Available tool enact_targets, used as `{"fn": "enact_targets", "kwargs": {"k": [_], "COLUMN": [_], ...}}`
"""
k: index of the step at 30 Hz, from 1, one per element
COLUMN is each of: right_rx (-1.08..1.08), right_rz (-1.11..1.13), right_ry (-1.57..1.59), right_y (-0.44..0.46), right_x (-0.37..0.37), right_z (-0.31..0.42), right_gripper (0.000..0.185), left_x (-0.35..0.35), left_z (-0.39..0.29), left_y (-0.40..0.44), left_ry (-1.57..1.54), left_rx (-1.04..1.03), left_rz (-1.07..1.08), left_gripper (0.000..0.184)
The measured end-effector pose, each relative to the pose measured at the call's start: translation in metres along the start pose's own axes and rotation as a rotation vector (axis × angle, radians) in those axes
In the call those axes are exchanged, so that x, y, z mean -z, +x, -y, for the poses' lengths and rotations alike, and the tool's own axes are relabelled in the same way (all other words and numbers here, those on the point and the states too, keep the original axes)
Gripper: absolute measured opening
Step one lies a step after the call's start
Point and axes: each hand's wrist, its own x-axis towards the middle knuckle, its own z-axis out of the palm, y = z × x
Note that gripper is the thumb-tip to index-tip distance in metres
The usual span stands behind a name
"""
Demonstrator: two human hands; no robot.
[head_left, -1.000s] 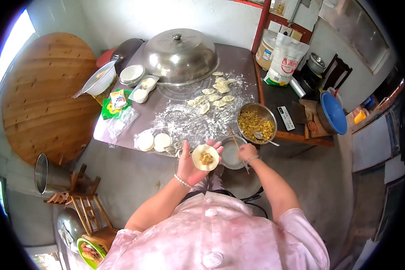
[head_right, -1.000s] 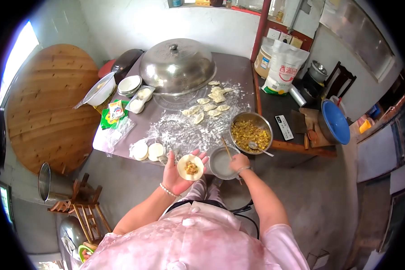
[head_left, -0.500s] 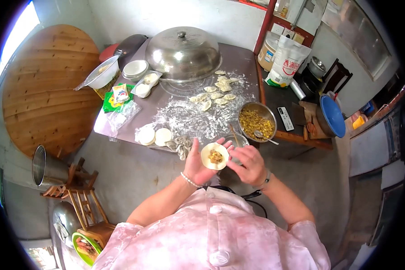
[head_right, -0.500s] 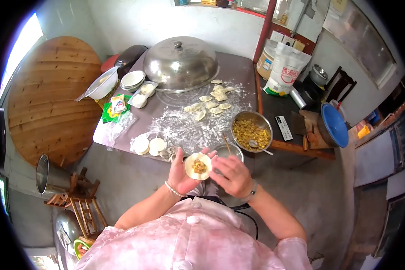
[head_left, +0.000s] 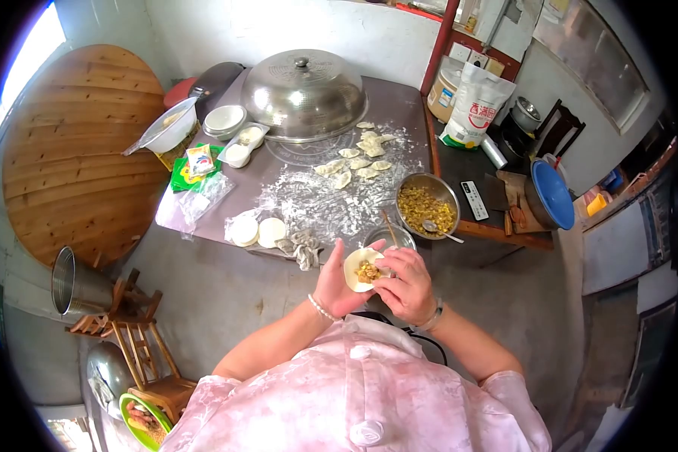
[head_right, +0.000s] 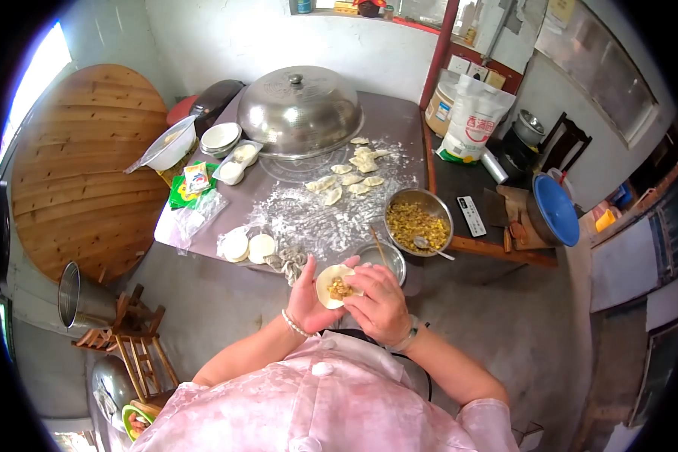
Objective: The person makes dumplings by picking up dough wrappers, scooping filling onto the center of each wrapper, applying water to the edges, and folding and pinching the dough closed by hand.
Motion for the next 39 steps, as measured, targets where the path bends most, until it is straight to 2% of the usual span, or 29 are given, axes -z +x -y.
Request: {"fn": "enact_targets", "kwargs": {"k": [11, 20, 26, 30, 32, 39], "right_rx": [-0.379, -0.479, -0.882, -0.714, -0.663, -0.666], "right_rz": [-0.113, -0.1, -0.133, -0.089, -0.057, -0.049], "right_ry": [0.052, -0.011, 0.51, 0.344, 0.297, 0.327], "right_y": [0.0, 0.006, -0.001, -0.002, 0.0, 0.009], "right_x": [-0.01, -0.002, -0.004, 0.001, 0.004, 0.01], "right_z": [0.005, 0.013, 0.007, 0.0, -0.003, 0.0], "right_gripper": [0.009, 0.007, 0.01, 0.01, 0.009, 0.008], "left_x": [0.001, -0.004, -0.001, -0.004, 0.001, -0.001], "left_z": [0.006, 0.009, 0.01, 0.011, 0.01, 0.013], "left_y": [-0.001, 0.0, 0.0, -0.001, 0.0, 0.001], "left_ry": [0.166, 0.3, 0.337, 0.374, 0.344, 0.371], "left_rx": [-0.031, -0.039, -0.005, -0.007, 0.003, 0.009], "left_rz": [-0.011, 0.041, 0.083, 0.057, 0.126, 0.123], "left_gripper": [0.073, 0.075, 0.073, 0.077, 0.072, 0.071]}}
